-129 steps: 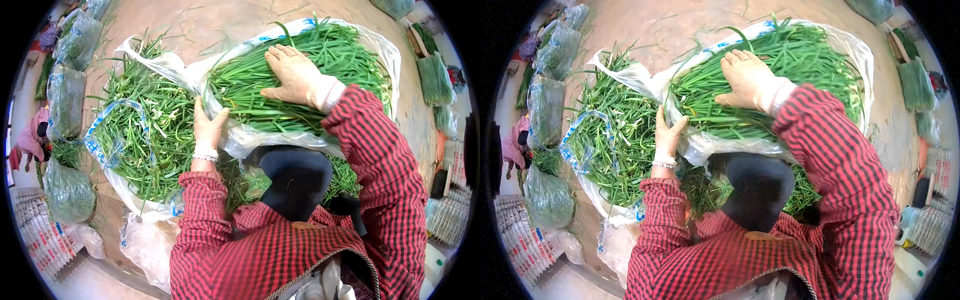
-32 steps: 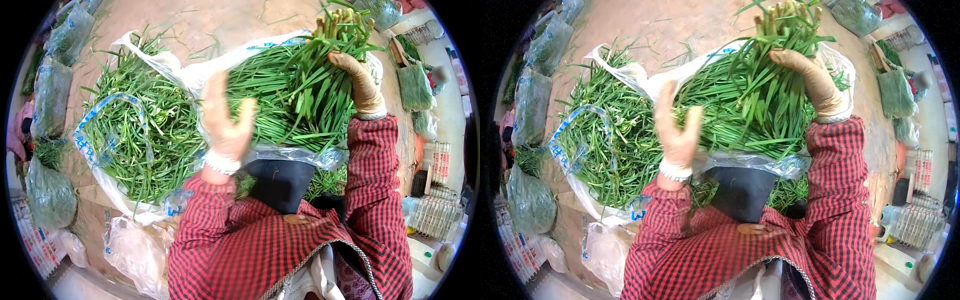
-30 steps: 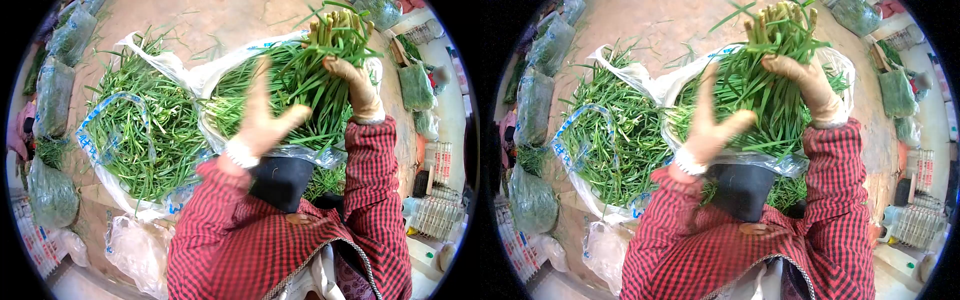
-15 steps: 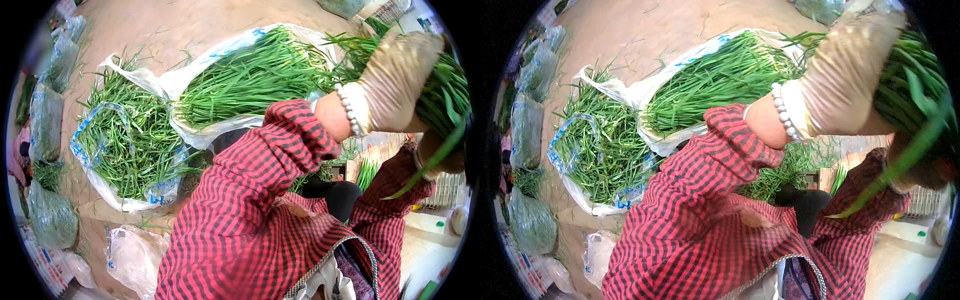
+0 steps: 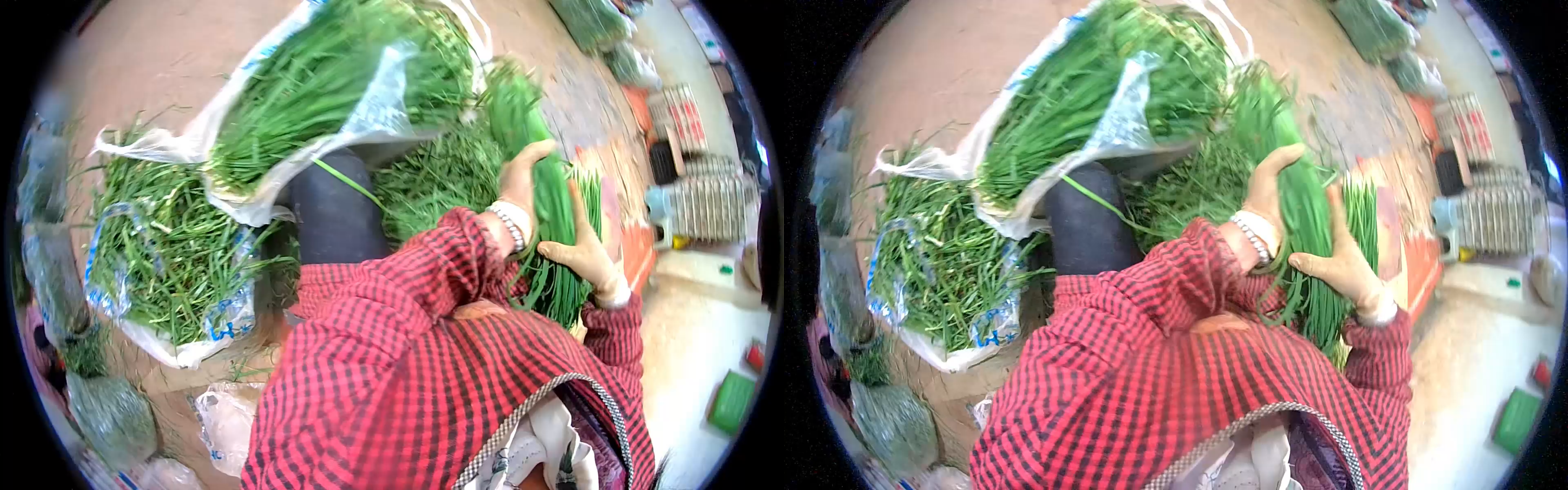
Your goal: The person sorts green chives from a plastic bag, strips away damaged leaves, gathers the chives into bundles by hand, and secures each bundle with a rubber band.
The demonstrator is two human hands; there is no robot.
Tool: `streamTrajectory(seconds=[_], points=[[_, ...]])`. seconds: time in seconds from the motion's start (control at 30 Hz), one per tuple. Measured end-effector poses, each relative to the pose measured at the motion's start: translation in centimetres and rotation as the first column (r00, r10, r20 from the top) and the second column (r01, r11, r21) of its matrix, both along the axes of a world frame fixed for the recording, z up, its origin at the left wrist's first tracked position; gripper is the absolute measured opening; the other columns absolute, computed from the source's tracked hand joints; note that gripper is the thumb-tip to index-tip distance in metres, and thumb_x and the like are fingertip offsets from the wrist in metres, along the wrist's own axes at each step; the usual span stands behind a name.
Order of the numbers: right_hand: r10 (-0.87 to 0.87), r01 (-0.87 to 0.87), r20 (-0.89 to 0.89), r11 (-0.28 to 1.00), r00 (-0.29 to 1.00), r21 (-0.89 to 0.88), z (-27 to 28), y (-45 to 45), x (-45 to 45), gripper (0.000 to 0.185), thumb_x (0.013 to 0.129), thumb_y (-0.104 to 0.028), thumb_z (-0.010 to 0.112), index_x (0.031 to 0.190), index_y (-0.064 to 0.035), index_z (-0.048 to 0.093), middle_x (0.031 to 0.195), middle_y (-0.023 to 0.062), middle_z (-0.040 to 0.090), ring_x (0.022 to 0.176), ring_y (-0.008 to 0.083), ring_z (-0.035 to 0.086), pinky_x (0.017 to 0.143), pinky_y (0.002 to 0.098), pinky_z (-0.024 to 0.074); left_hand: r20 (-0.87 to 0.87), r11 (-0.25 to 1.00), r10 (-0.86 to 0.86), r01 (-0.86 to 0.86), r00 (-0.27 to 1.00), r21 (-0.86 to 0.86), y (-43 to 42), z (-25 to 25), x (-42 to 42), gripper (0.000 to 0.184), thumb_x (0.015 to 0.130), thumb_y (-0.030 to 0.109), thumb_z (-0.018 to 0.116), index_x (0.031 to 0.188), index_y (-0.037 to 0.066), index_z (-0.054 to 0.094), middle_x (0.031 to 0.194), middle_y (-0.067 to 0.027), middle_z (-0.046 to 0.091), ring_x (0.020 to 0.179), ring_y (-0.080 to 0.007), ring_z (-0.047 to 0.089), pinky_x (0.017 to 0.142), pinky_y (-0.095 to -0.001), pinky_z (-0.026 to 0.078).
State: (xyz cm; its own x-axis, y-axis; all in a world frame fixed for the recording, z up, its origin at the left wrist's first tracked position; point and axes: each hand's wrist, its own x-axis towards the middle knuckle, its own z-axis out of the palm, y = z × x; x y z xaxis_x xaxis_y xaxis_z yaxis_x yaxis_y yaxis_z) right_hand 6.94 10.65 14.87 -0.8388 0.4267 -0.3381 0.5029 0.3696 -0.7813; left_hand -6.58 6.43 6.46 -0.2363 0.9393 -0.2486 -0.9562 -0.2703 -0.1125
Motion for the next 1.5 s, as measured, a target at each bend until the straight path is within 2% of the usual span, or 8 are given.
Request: streamTrajectory(seconds=[0.23,0.37,0.67,1.0,1.1,1.2,1.33,1.5], points=[[0.278,-0.120,0.805,0.960,0.524,-0.254,-0.6,7.4,-4.2,0.080,0.071,-0.023,0.079,0.135,0.0033,0.039,0.111,0.0122,0.063,0.101,0.0188,0.059,0.094,0.0299,0.0456,0.125,0.963,-0.260,0.267,0.957,-0.043,-1.6,-8.1,7.7,0.054,0.083,0.050,0.067,0.121,0.013,0.056,0.116,-0.0095,0.062,0.106,-0.0265,0.059,0.096,-0.0477,0.044],[0.577,-0.590,0.782,0.724,0.234,-0.358,-8.5,12.5,-11.3,0.101,0.073,-0.063,0.066,0.140,0.0054,0.035,0.128,0.0246,0.055,0.111,0.0283,0.058,0.095,0.0383,0.0469,0.209,0.937,-0.348,0.349,0.914,0.030,-0.6,-9.9,6.7,0.053,0.090,0.048,0.060,0.126,0.009,0.053,0.121,-0.0081,0.060,0.113,-0.0257,0.056,0.099,-0.0461,0.043],[0.409,-0.388,0.911,0.848,0.044,-0.362,-10.2,12.6,-18.4,0.117,0.066,-0.075,0.066,0.140,0.0052,0.026,0.140,0.0249,0.034,0.128,0.0313,0.037,0.106,0.0406,0.0341,0.264,0.929,-0.334,0.268,0.905,0.257,3.9,-11.7,4.4,0.028,0.091,0.018,0.063,0.116,0.007,0.058,0.110,-0.0090,0.064,0.100,-0.0227,0.061,0.087,-0.0347,0.051],[0.216,-0.230,0.854,0.966,0.473,-0.117,-7.8,12.0,-11.0,0.056,0.068,-0.006,0.071,0.120,0.0042,0.054,0.089,0.0098,0.067,0.072,0.0179,0.061,0.064,0.0306,0.0527,-0.466,0.844,-0.511,0.524,0.723,-0.113,0.4,-6.7,5.8,0.061,0.083,0.024,0.071,0.136,0.012,0.042,0.110,-0.0046,0.064,0.095,-0.0158,0.060,0.083,-0.0328,0.048],[-0.004,-0.272,0.771,0.934,0.637,0.230,-5.9,13.0,-12.6,0.048,0.063,-0.009,0.071,0.109,0.0017,0.063,0.091,0.0175,0.070,0.080,0.0251,0.069,0.067,0.0350,0.0548,-0.470,0.867,-0.443,0.498,0.763,-0.008,0.3,-9.1,5.6,0.045,0.093,0.019,0.055,0.136,0.010,0.043,0.107,-0.0074,0.066,0.091,-0.0157,0.062,0.078,-0.0287,0.049],[0.578,-0.897,0.707,0.401,0.407,0.188,-4.8,9.2,-11.2,0.058,0.076,-0.014,0.070,0.129,-0.0051,0.049,0.100,0.0178,0.068,0.086,0.0259,0.067,0.077,0.0364,0.0533,-0.453,0.863,-0.490,0.489,0.745,-0.128,0.3,-10.9,5.2,0.041,0.090,0.026,0.061,0.125,0.008,0.051,0.102,-0.0078,0.067,0.087,-0.0151,0.063,0.077,-0.0289,0.050],[-0.006,-0.635,0.863,0.675,0.505,0.376,-3.1,15.8,-16.5,0.059,0.077,-0.019,0.071,0.132,-0.0137,0.050,0.111,0.0163,0.065,0.096,0.0278,0.065,0.086,0.0366,0.0498,-0.440,0.860,-0.500,0.488,0.746,-0.150,0.4,-12.6,5.6,0.042,0.088,0.027,0.062,0.123,0.006,0.051,0.102,-0.0065,0.067,0.084,-0.0134,0.062,0.075,-0.0290,0.050],[0.246,-0.873,0.867,0.351,0.433,0.337,-1.5,13.6,-16.2,0.057,0.079,-0.015,0.069,0.132,-0.0184,0.050,0.101,0.0176,0.067,0.093,0.0339,0.065,0.081,0.0383,0.0512,-0.375,0.866,-0.480,0.498,0.793,-0.056,0.6,-14.2,4.7,0.039,0.089,0.027,0.060,0.121,0.005,0.052,0.106,-0.0097,0.067,0.088,-0.0161,0.064,0.078,-0.0300,0.052]])
